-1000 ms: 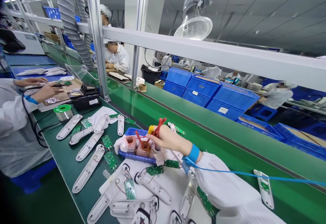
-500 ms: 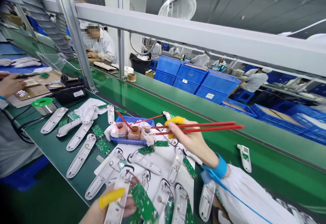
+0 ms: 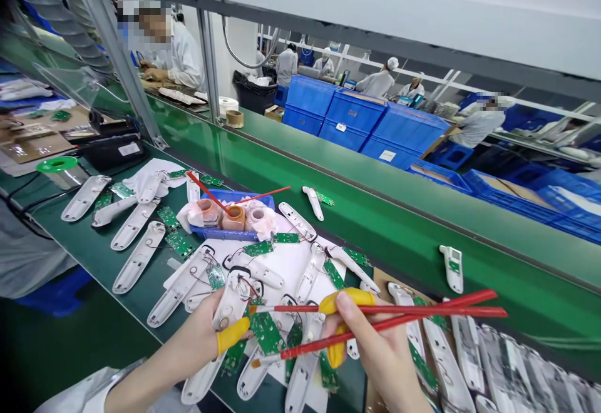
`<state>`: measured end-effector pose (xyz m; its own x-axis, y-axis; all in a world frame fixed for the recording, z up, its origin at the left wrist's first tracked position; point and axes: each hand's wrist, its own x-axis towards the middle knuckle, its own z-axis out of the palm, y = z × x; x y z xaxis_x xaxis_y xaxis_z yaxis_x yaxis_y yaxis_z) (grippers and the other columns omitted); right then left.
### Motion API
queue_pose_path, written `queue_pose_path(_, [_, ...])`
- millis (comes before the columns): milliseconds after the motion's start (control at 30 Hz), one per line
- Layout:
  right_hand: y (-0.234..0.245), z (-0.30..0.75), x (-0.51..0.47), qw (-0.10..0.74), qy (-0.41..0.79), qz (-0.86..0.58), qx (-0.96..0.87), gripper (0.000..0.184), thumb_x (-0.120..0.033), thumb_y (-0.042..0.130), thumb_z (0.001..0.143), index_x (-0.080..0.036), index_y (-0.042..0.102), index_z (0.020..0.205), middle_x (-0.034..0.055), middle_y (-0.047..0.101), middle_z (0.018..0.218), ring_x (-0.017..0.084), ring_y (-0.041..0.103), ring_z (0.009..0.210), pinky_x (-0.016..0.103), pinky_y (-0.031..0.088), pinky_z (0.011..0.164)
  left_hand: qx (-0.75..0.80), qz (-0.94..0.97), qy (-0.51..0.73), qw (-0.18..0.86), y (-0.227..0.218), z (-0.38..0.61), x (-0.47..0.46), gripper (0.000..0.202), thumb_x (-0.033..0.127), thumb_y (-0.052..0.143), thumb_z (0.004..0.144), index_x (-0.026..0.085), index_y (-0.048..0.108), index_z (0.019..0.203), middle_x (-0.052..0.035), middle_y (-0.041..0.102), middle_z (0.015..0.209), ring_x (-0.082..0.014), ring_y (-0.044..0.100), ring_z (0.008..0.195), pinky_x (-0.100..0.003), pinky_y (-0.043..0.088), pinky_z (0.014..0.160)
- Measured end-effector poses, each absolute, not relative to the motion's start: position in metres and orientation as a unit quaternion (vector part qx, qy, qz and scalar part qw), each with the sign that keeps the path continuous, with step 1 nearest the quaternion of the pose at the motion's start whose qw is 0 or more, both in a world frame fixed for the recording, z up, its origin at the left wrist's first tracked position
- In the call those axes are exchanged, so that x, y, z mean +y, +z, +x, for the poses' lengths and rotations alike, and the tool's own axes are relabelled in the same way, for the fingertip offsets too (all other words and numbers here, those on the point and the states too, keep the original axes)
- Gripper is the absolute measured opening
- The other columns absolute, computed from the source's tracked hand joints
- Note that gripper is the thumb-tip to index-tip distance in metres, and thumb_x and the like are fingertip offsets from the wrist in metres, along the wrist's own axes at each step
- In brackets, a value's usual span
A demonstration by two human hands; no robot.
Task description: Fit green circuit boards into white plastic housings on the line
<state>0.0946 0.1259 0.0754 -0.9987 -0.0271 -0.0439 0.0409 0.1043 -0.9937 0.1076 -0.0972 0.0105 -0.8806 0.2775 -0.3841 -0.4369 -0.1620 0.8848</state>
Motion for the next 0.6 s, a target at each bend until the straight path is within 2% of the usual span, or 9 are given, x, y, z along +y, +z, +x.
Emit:
queue_pose_path(133, [0.075, 0.101, 0.136, -0.019, -0.655, 0.02, 0.755, 0.036, -0.046, 0.066, 0.079, -0.018, 0.069, 0.057, 0.007, 0.066, 0.053, 0.016, 0.06, 0.044, 0.023, 0.052, 0.044, 0.594, -0.072, 0.769, 0.225, 0.012, 0.107, -0.094, 0.042, 0.02, 0.077, 0.061, 0.017, 0.055, 0.097, -0.0045, 0.07, 0.093, -0.02, 0.065, 0.086, -0.031, 0.049, 0.08])
queue_pose_path(233, [0.075, 0.109, 0.142, -0.001, -0.642, 0.004, 0.766, 0.038, -0.048, 0.062, 0.081, -0.02, 0.071, 0.056, 0.0074, 0.067, 0.053, 0.018, 0.062, 0.047, 0.025, 0.055, 0.046, 0.585, -0.092, 0.776, 0.216, 0.014, 0.105, -0.092, 0.036, 0.02, 0.076, 0.062, 0.018, 0.056, 0.092, -0.001, 0.07, 0.084, -0.0176, 0.065, 0.079, -0.029, 0.051, 0.075])
queue_pose_path(333, [0.075, 0.115, 0.145, 0.017, -0.612, -0.008, 0.79, 0.04, -0.049, 0.061, 0.081, -0.02, 0.071, 0.055, 0.0081, 0.067, 0.053, 0.02, 0.063, 0.047, 0.026, 0.056, 0.045, 0.58, -0.108, 0.78, 0.208, 0.016, 0.104, -0.091, 0.035, 0.022, 0.076, 0.063, 0.018, 0.058, 0.093, -0.0018, 0.071, 0.084, -0.0185, 0.066, 0.078, -0.03, 0.051, 0.074])
queue_pose_path(400, [0.075, 0.115, 0.145, -0.01, -0.623, 0.0, 0.782, 0.035, -0.047, 0.063, 0.081, -0.021, 0.072, 0.059, 0.0069, 0.067, 0.054, 0.02, 0.064, 0.048, 0.026, 0.056, 0.045, 0.571, -0.115, 0.784, 0.213, 0.017, 0.103, -0.091, 0.04, 0.024, 0.078, 0.061, 0.017, 0.059, 0.096, -0.0037, 0.072, 0.088, -0.0215, 0.067, 0.083, -0.032, 0.052, 0.075])
queue_pose_path(500, [0.074, 0.111, 0.138, -0.101, -0.662, 0.0, 0.742, 0.023, -0.044, 0.066, 0.08, -0.026, 0.072, 0.068, 0.0029, 0.068, 0.056, 0.018, 0.064, 0.05, 0.024, 0.058, 0.048, 0.557, -0.113, 0.793, 0.221, 0.017, 0.105, -0.09, 0.047, 0.025, 0.08, 0.058, 0.017, 0.059, 0.1, -0.0061, 0.071, 0.097, -0.0245, 0.067, 0.091, -0.036, 0.052, 0.081])
queue_pose_path(600, [0.068, 0.105, 0.126, -0.142, -0.647, -0.026, 0.749, 0.022, -0.042, 0.065, 0.082, -0.024, 0.071, 0.07, 0.0034, 0.069, 0.059, 0.018, 0.066, 0.051, 0.026, 0.058, 0.049, 0.553, -0.111, 0.793, 0.229, 0.017, 0.108, -0.091, 0.053, 0.022, 0.08, 0.058, 0.017, 0.057, 0.106, -0.0072, 0.07, 0.102, -0.0245, 0.066, 0.095, -0.036, 0.052, 0.084])
